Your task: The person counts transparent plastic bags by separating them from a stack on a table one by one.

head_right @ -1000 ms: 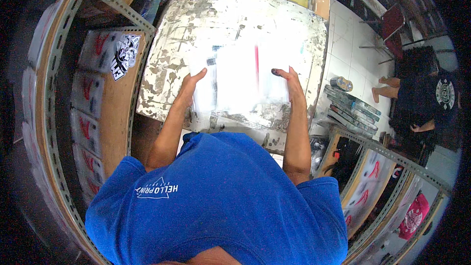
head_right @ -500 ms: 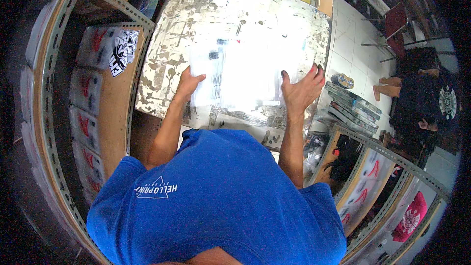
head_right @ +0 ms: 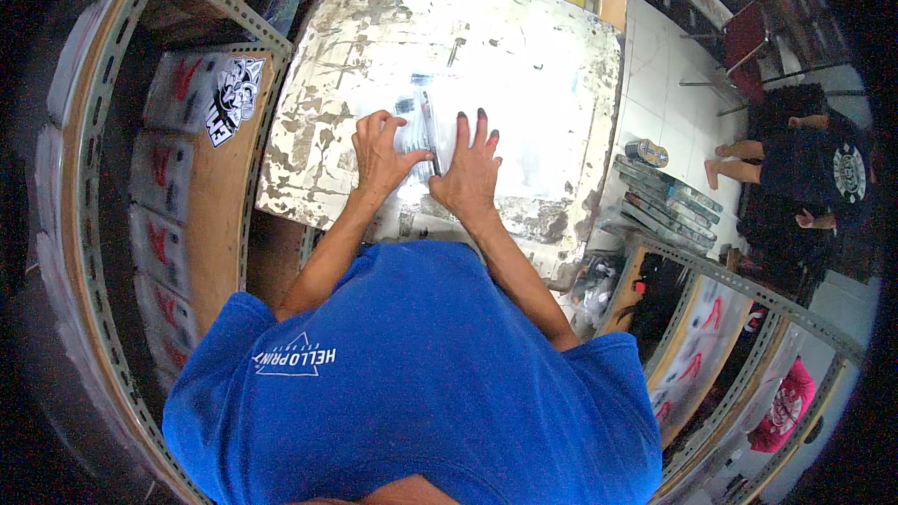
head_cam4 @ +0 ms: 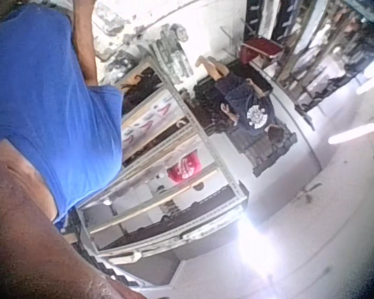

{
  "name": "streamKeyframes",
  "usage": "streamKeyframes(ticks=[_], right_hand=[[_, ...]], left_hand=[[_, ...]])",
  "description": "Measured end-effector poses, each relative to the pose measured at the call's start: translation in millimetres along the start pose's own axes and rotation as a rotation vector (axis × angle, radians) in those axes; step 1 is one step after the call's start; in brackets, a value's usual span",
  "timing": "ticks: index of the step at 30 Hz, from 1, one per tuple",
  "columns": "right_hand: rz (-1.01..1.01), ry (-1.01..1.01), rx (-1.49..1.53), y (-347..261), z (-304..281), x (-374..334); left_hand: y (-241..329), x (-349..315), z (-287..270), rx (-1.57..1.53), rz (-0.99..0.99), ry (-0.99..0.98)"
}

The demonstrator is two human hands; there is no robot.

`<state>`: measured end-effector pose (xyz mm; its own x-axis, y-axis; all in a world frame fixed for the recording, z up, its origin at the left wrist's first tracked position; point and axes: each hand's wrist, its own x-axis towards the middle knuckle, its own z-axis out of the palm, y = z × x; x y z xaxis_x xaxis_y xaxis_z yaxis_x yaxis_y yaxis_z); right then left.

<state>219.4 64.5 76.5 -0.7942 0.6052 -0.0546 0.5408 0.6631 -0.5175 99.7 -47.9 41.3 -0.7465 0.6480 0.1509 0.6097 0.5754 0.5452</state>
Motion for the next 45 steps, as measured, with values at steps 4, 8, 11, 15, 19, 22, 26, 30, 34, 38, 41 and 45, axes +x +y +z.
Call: streamKeyframes(ticks=[4, 8, 11, 15, 19, 22, 26, 30, 34, 38, 41, 45], right_hand=[[0.021, 0.144, 0.38, 28, -18, 5], [0.104, 0.146, 0.42, 72, -40, 14], [0.061, 0.225, 0.225, 76, -57, 13], [-0.183, 0.542, -0.247, 53, -56, 11], [-0.305, 0.394, -0.163, 43, -22, 6], [-0.187, 0.259, -0.3, 46, -7, 11], [-0.018, 0.082, -0.203, 35, -2, 14], [0.05, -0.01, -0.2, 8, -3, 15], [-0.119, -0.038, -0.176, 20, 4, 13], [-0.049, 0.017, -0.071, 47, 15, 19], [-0.122, 0.263, -0.105, 38, -3, 17], [-0.309, 0.356, -0.27, 43, -20, 22]], left_hand=[[0, 2, 11, -0.092, 0.134, -0.033], [18, 6, 9, -0.105, 0.124, -0.076], [17, 7, 12, -0.111, 0.072, -0.099], [6, 5, 17, -0.141, 0.065, -0.073], [5, 6, 16, -0.156, 0.085, -0.067], [3, 4, 15, -0.131, 0.069, -0.059], [-7, 2, 20, -0.157, 0.101, -0.017], [-11, 0, 24, -0.168, 0.105, 0.014], [-9, 0, 23, -0.164, 0.099, 0.005], [-7, 0, 23, -0.135, 0.103, -0.012], [-9, -1, 22, -0.133, 0.101, -0.008], [-9, -1, 20, -0.15, 0.084, -0.024]])
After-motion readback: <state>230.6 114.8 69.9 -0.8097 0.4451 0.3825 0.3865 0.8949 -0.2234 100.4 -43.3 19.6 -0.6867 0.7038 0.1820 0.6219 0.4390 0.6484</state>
